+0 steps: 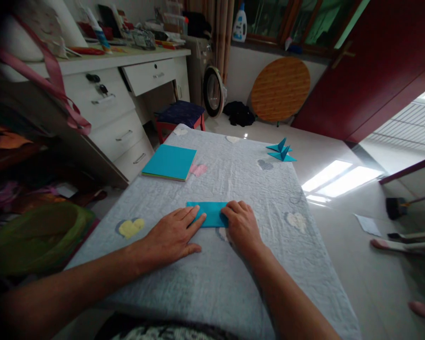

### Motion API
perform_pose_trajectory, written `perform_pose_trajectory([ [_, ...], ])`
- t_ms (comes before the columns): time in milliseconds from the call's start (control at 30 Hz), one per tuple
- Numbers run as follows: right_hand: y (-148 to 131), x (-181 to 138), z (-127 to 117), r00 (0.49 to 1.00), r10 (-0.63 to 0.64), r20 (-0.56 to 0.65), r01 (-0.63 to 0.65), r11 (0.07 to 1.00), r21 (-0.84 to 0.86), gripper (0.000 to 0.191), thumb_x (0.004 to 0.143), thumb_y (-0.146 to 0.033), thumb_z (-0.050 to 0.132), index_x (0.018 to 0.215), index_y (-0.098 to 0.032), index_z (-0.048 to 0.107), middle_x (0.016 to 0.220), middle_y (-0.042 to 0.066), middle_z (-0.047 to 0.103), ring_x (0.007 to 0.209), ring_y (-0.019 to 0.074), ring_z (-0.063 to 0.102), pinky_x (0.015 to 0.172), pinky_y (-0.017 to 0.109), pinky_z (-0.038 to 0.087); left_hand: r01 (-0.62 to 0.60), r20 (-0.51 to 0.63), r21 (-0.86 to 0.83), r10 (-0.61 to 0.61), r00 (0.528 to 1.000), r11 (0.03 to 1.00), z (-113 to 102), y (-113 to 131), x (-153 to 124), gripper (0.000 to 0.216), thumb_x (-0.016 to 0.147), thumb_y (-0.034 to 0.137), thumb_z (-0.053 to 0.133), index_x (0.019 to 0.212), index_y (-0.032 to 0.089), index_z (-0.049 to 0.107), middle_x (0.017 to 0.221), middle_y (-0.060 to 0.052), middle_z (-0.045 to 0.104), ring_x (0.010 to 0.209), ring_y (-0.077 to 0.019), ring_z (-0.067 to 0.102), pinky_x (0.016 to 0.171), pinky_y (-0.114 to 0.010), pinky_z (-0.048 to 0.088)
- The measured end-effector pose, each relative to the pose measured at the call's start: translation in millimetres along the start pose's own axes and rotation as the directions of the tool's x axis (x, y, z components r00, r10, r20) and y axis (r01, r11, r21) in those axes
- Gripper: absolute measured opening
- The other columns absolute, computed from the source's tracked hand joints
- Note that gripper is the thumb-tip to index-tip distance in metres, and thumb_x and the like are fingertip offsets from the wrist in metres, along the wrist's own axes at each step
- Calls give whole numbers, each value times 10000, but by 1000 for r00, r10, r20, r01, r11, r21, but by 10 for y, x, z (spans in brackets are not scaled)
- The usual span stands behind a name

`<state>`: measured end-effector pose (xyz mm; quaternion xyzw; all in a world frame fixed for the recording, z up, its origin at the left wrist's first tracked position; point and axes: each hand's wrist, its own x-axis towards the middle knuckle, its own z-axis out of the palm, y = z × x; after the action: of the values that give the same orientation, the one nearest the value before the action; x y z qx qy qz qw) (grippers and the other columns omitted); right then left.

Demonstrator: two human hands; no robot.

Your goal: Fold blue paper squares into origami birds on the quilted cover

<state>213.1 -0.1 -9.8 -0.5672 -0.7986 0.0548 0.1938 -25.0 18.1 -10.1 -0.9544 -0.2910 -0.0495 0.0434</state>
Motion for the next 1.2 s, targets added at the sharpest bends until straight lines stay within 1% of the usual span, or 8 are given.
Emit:
perform_pose_trajectory([
  [67, -21, 8, -29, 997, -54, 55, 58, 996, -74, 247, 913, -91, 498, 949, -209, 712, 950, 66, 678, 854, 209, 550, 803, 337, 404, 7, 8, -8, -7, 1000, 1000, -9, 33, -11, 838, 835, 728, 539, 1397, 107, 510, 1382, -257, 543, 1258, -385, 532, 1028, -483, 415],
  [167, -145, -13, -92, 989, -67, 133, 93, 975, -201, 228, 905, -103, 520, 999, -190, 709, 971, 86, 670, 871, 221, 551, 807, 344, 403, 21, 30, -23, -20, 999, 1000, -31, 69, -16, 864, 818, 756, 526, 1407, 124, 503, 1390, -277, 526, 1259, -409, 527, 1018, -506, 423],
  [267, -342, -72, -153, 981, -65, 185, 118, 949, -293, 330, 919, -208, 552, 1236, -213, 643, 1099, 129, 636, 942, 263, 550, 840, 379, 413, 28, 53, -26, -27, 998, 999, -45, 89, -9, 881, 811, 767, 520, 1420, 130, 489, 1405, -281, 513, 1276, -416, 516, 1023, -512, 422],
  [333, -466, -113, -184, 976, -44, 211, 114, 938, -329, 432, 932, -266, 544, 1363, -242, 562, 1163, 157, 610, 991, 299, 545, 855, 408, 423, 33, 63, -30, -31, 998, 999, -46, 95, -10, 889, 806, 771, 521, 1418, 127, 491, 1418, -285, 502, 1286, -419, 511, 1027, -513, 423],
  [533, -624, -194, -217, 959, -17, 284, 121, 928, -351, 495, 959, -378, 504, 1434, -236, 496, 1308, 221, 538, 1159, 362, 507, 949, 472, 411, -7, 61, -85, 12, 998, 996, -46, 16, -160, 878, 824, 741, 539, 1452, 133, 459, 1485, -284, 437, 1366, -413, 444, 1082, -508, 378],
  [733, -671, -253, -126, 955, -11, 298, 120, 929, -349, 589, 949, -490, 514, 1505, -334, 400, 1433, 195, 482, 1316, 406, 408, 1040, 584, 311, -9, 65, -96, 15, 998, 995, -92, -106, -418, 782, 830, 670, 614, 1412, 158, 514, 1507, -231, 441, 1386, -366, 436, 1106, -467, 365],
  [900, -678, -289, -45, 961, -19, 277, 109, 942, -316, 696, 896, -650, 522, 1517, -377, 367, 1476, 201, 456, 1348, 453, 391, 1040, 666, 280, -1, 44, -83, 5, 999, 997, -110, -110, -462, 741, 838, 622, 642, 1401, 156, 524, 1493, -224, 464, 1374, -355, 454, 1093, -464, 384],
  [1200, -391, -551, -154, 987, -2, 163, 52, 952, -302, 685, 850, -598, 648, 1465, -353, 468, 1520, 186, 420, 1360, 480, 383, 1038, 704, 320, -13, 28, -61, 15, 999, 998, -119, -121, -487, 696, 842, 580, 663, 1372, 143, 553, 1465, -239, 491, 1353, -370, 477, 1058, -487, 431],
])
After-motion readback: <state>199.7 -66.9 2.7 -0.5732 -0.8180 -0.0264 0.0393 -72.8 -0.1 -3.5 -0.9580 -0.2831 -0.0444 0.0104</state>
